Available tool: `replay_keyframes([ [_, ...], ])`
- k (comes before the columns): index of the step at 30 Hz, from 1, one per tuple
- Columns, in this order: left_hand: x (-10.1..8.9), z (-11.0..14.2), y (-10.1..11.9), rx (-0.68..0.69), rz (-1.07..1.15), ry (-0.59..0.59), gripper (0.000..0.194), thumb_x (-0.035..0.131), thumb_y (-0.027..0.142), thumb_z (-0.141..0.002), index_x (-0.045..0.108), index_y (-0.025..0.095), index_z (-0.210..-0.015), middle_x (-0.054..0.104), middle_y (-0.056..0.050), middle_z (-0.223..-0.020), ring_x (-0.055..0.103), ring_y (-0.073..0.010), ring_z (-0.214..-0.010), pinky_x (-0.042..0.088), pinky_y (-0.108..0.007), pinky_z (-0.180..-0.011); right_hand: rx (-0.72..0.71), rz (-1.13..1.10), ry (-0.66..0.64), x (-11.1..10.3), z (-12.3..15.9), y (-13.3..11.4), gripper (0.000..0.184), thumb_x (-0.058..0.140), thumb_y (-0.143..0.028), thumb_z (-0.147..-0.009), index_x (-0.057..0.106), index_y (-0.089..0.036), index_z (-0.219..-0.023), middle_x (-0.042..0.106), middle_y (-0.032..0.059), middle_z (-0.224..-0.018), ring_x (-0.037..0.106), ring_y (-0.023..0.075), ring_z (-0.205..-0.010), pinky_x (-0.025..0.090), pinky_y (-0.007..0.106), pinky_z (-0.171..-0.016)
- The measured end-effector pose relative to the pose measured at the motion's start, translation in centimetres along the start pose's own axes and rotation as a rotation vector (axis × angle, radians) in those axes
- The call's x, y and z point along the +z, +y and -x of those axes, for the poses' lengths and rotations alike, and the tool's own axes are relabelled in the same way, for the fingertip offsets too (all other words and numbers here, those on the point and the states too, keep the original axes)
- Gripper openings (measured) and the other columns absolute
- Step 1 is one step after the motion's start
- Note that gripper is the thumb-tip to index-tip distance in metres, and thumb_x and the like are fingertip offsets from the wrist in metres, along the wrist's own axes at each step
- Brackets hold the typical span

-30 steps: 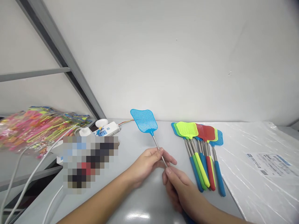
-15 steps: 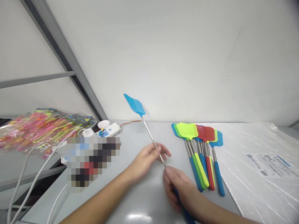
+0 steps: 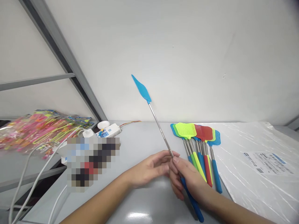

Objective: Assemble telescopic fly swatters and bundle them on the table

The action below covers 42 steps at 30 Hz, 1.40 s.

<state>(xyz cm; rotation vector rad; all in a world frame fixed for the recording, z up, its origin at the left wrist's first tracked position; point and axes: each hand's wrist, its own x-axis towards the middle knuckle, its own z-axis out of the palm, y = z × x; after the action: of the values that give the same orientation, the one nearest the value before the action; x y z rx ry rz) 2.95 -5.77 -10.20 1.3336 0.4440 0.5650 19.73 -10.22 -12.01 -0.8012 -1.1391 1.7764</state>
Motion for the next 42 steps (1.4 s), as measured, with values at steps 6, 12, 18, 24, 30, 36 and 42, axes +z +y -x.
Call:
replay_keyframes([
  [6, 0.5, -0.3, 0.0, 0.109, -0.058, 0.332, 0.032, 0.055, 0.042, -0.091, 0.071, 0.015, -0.088, 0.065, -0.012, -0.106, 0.059, -0.0236, -0.101, 0.042, -0.036, -0.095, 0.023, 0.080, -0.085, 0.3, -0.1, 0.3, 0.043, 0.037, -0.055, -0.095, 0.040, -0.021, -0.070, 0.042, -0.0080, -0.044, 0.042, 0.0069, -0.033, 0.026, 0.019, -0.039],
  [12, -0.4, -0.4, 1.9, 0.354, -0.009, 0.715, 0.026, 0.062, 0.039, -0.087, 0.070, 0.016, -0.078, 0.062, -0.007, -0.098, 0.056, -0.0168, -0.082, 0.044, -0.029, -0.082, 0.048, 0.179, -0.141, 0.5, 0.1, -0.9, 0.045, 0.037, -0.055, -0.096, 0.039, -0.021, -0.068, 0.039, -0.0088, -0.044, 0.042, 0.0070, -0.035, 0.028, 0.020, -0.041],
  [18, -0.3, 0.2, 2.3, 0.445, -0.116, 0.737, 0.027, 0.058, 0.041, -0.089, 0.066, 0.018, -0.079, 0.059, -0.005, -0.088, 0.052, -0.0170, -0.078, 0.043, -0.029, -0.078, 0.061, 0.356, -0.123, 0.8, 1.0, -2.0, 0.047, 0.034, -0.052, -0.098, 0.041, -0.021, -0.064, 0.042, -0.0060, -0.045, 0.041, 0.0080, -0.043, 0.036, 0.021, -0.049],
  [24, 1.8, 0.1, 0.6, 0.252, -0.290, 0.424, 0.020, 0.054, 0.036, -0.093, 0.063, 0.018, -0.088, 0.057, -0.004, -0.085, 0.053, -0.0180, -0.083, 0.042, -0.028, -0.081, 0.051, 0.394, -0.061, 0.3, 1.1, -2.5, 0.042, 0.034, -0.054, -0.097, 0.040, -0.022, -0.070, 0.036, -0.0082, -0.049, 0.035, 0.0083, -0.043, 0.032, 0.021, -0.044],
  [30, 2.7, 0.3, 1.6, 0.332, -0.305, 0.474, 0.019, 0.050, 0.031, -0.095, 0.061, 0.018, -0.086, 0.055, -0.005, -0.088, 0.052, -0.0182, -0.086, 0.041, -0.028, -0.080, 0.075, 0.470, -0.078, 1.0, 0.9, -4.3, 0.038, 0.036, -0.052, -0.097, 0.040, -0.022, -0.075, 0.034, -0.0081, -0.055, 0.030, 0.0079, -0.045, 0.028, 0.022, -0.041],
  [36, 4.8, 0.2, 4.0, 0.551, -0.279, 0.619, 0.018, 0.049, 0.029, -0.096, 0.058, 0.018, -0.085, 0.052, -0.003, -0.085, 0.050, -0.0166, -0.083, 0.041, -0.027, -0.078, -0.022, 0.578, -0.073, 3.4, 1.9, -7.4, 0.043, 0.031, -0.055, -0.098, 0.039, -0.021, -0.073, 0.039, -0.0071, -0.056, 0.036, 0.0077, -0.047, 0.030, 0.022, -0.045],
  [42, 4.5, -0.2, 7.4, 0.811, -0.032, 0.805, 0.021, 0.047, 0.029, -0.096, 0.055, 0.018, -0.080, 0.046, -0.001, -0.084, 0.045, -0.0122, -0.073, 0.040, -0.026, -0.070, 0.045, 0.783, 0.029, 4.3, 6.3, -6.8, 0.045, 0.028, -0.054, -0.099, 0.038, -0.021, -0.070, 0.042, -0.0052, -0.060, 0.039, 0.0102, -0.055, 0.032, 0.025, -0.053],
])
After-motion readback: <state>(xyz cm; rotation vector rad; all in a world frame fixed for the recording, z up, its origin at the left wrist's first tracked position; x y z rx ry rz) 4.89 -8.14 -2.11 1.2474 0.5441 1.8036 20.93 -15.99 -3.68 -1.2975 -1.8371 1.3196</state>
